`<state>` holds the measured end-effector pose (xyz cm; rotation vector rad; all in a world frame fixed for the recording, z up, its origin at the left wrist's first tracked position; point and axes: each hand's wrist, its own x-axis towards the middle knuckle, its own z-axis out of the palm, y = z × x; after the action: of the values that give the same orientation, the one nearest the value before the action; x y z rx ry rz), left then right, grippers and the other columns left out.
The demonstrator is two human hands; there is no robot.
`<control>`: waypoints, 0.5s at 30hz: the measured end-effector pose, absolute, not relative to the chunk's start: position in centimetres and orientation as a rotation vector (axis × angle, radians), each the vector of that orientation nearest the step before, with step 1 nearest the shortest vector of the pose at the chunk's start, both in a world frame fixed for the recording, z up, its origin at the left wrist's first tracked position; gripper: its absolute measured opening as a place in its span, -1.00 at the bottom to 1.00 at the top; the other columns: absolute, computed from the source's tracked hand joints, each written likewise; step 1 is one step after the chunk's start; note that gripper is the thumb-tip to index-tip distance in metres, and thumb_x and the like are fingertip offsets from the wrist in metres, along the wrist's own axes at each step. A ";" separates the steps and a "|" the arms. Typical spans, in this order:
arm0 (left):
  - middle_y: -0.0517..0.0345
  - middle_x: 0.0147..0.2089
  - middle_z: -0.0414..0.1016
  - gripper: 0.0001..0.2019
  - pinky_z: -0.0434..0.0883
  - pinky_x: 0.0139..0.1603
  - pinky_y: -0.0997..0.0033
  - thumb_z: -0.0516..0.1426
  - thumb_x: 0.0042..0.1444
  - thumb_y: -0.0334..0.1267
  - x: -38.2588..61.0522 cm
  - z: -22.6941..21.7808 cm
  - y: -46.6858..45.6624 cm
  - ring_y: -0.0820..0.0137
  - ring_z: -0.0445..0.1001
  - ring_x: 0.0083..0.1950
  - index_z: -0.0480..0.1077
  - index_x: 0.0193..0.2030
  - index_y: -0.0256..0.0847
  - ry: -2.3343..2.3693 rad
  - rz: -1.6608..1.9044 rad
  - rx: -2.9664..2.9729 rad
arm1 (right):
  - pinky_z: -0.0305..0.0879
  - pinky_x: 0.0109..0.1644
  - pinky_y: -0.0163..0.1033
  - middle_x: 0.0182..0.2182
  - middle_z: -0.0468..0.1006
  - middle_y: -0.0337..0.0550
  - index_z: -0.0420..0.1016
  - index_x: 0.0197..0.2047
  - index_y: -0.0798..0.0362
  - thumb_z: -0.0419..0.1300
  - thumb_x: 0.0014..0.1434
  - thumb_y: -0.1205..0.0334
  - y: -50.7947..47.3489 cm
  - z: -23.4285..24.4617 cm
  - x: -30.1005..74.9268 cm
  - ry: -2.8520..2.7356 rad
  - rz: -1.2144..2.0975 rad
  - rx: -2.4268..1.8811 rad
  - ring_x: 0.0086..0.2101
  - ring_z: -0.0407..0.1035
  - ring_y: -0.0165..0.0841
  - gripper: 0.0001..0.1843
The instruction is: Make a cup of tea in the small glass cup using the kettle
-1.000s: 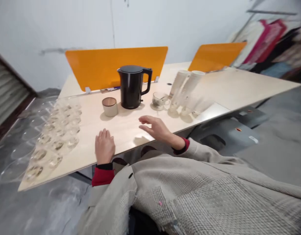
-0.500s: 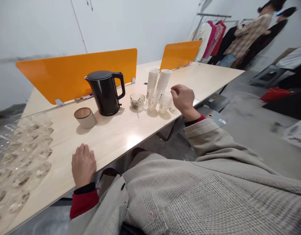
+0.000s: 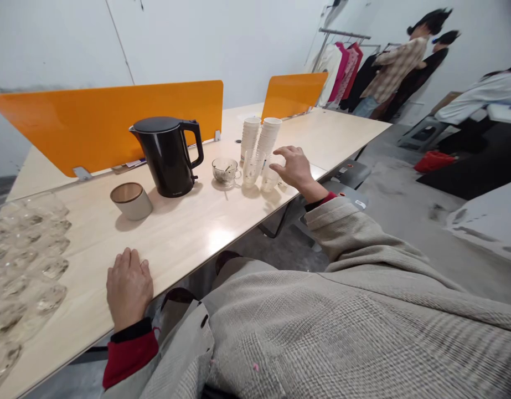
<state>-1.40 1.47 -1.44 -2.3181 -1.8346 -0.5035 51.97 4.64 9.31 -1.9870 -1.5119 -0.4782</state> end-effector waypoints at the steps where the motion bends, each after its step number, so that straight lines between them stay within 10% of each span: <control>1: -0.50 0.47 0.38 -0.39 0.33 0.47 -0.26 -0.23 0.54 -0.14 -1.3 -1.4 1.4 -0.18 0.33 0.52 0.39 0.38 -0.55 -1.841 -0.509 -2.318 | 0.33 0.32 0.29 0.22 0.62 0.08 0.67 0.18 0.00 0.33 0.27 0.08 5.2 9.5 51.5 -1.559 -0.485 -1.971 0.18 0.36 0.16 -0.56; 6: -0.50 0.49 0.37 -0.40 0.31 0.49 -0.31 -0.21 0.53 -0.15 -1.3 -1.4 1.3 -0.18 0.31 0.53 0.38 0.40 -0.53 -1.860 -0.539 -2.310 | 0.27 0.34 0.29 0.34 0.52 0.10 0.74 0.05 0.01 0.48 0.20 0.03 8.7 10.5 48.6 -1.740 -0.507 -2.070 0.30 0.22 0.20 -0.61; 15: -0.42 0.49 0.38 -0.44 0.27 0.53 -0.22 -0.18 0.52 -0.13 -1.4 -1.8 1.2 -0.12 0.30 0.55 0.39 0.40 -0.42 -1.868 -0.594 -2.307 | 0.34 0.26 0.15 -0.06 0.73 0.26 0.73 -0.24 0.18 0.48 0.13 0.33 11.0 11.4 48.0 -1.806 -0.396 -2.274 0.10 0.45 0.09 -0.87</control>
<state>-1.36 1.21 -1.78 -2.3074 -1.8675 -0.5942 48.02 11.03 11.40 -2.2740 -1.8055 -0.3964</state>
